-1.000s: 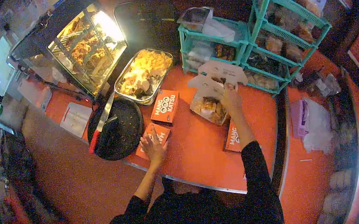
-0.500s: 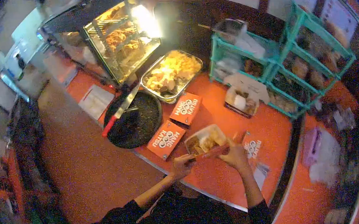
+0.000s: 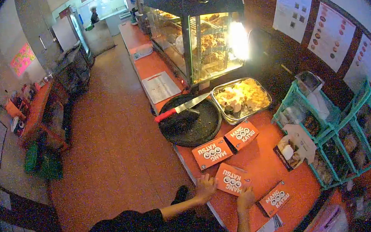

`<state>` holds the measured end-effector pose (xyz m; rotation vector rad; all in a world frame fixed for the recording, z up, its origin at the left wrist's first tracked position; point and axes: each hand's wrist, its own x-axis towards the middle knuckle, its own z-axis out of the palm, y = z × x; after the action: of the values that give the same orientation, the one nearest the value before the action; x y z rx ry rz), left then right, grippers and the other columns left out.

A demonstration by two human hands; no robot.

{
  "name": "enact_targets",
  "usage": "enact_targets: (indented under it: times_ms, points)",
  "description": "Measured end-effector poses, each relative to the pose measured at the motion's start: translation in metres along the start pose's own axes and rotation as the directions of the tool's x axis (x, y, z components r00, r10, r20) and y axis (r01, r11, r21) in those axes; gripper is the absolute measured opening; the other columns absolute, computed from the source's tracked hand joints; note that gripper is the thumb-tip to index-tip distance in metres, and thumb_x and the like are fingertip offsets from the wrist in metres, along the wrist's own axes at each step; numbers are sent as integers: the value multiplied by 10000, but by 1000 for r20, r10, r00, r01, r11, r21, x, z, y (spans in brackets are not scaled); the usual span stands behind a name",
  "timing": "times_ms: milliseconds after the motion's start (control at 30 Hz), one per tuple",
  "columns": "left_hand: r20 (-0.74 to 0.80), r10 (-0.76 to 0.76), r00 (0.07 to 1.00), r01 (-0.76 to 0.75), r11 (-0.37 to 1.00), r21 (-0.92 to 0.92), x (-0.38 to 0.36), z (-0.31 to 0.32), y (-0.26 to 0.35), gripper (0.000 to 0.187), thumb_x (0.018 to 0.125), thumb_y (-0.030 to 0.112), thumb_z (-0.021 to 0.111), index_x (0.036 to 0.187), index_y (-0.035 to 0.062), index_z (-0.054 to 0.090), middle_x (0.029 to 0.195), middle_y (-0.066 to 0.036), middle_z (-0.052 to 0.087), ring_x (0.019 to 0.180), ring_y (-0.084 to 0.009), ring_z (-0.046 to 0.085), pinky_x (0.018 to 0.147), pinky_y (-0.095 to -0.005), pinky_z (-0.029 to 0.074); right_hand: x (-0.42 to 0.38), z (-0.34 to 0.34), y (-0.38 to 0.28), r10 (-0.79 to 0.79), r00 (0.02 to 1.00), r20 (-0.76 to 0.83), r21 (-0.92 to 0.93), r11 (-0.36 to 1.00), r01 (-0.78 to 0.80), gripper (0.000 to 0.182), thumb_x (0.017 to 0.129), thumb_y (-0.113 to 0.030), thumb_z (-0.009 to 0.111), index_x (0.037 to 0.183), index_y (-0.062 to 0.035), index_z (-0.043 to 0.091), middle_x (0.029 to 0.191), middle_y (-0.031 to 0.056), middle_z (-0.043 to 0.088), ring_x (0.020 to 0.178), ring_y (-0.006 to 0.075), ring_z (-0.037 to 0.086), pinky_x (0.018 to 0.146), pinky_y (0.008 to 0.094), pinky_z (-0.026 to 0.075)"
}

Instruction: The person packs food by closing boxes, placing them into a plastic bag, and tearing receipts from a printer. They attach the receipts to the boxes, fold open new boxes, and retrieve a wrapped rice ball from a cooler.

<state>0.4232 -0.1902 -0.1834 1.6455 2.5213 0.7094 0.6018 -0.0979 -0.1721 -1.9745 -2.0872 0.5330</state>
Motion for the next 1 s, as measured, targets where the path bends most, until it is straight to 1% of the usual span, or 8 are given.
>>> enact_targets:
  times_ms: [133,200,300,433,533,667,767,1000]
  points:
    - [91,-94,991,111,973,-202,9,12,4,572,961,476,436,890,-67,599,902,-237,560,909,-407,580,828,-511,453,4,-20,2,-102,991,82,-38,994,105,450,981,-374,429,954,33,618,841,267,637,796,440,618,709,517,480]
    - [264,-215,940,274,939,-208,10,3,6,581,975,468,422,1037,-85,587,992,-231,548,983,-398,563,860,-492,448,3,-20,25,-248,967,53,118,963,241,442,990,-353,426,937,50,600,834,258,613,808,427,601,721,494,466]
    - [18,-85,996,74,715,-695,-3,13,-2,518,1007,334,427,1413,12,397,1128,-174,478,1034,-315,529,893,-393,431,-11,-25,44,-413,905,-101,407,813,417,405,999,-310,432,951,65,576,858,233,571,844,384,575,751,460,446]
    - [-207,-88,974,-76,737,-671,-12,8,6,423,1007,206,426,1386,18,444,1065,-162,505,1006,-300,547,860,-366,449,-24,-23,51,-385,910,-153,516,754,406,352,992,-289,474,1045,53,537,1000,222,560,931,333,576,789,450,442]
    - [-87,-200,976,100,766,-636,-7,9,9,394,986,185,459,1341,20,503,1021,-160,531,949,-310,571,824,-383,463,-10,-5,47,-330,908,-258,467,780,417,384,982,-321,499,1087,49,510,1063,237,575,986,345,577,824,442,442]
    - [54,-212,976,206,815,-542,10,4,4,375,950,152,499,1301,29,547,988,-162,540,880,-315,581,784,-387,468,3,-27,43,-280,960,14,625,752,210,389,934,-328,575,1147,-8,516,1162,224,562,1042,365,567,858,448,443]
    - [-15,-111,994,80,794,-602,14,11,-6,393,921,146,555,1295,25,544,1026,-153,544,955,-297,575,834,-366,467,-14,-71,13,-295,953,-75,772,588,242,424,938,-366,543,1105,22,528,1053,215,553,977,367,533,855,465,427]
    - [-130,-72,989,-72,531,-844,8,13,-9,636,907,249,638,1432,91,315,1167,-129,470,1064,-263,524,913,-417,442,-29,-58,35,-605,646,-466,193,643,741,575,846,-333,687,1225,25,442,1094,205,477,948,356,516,843,430,432]
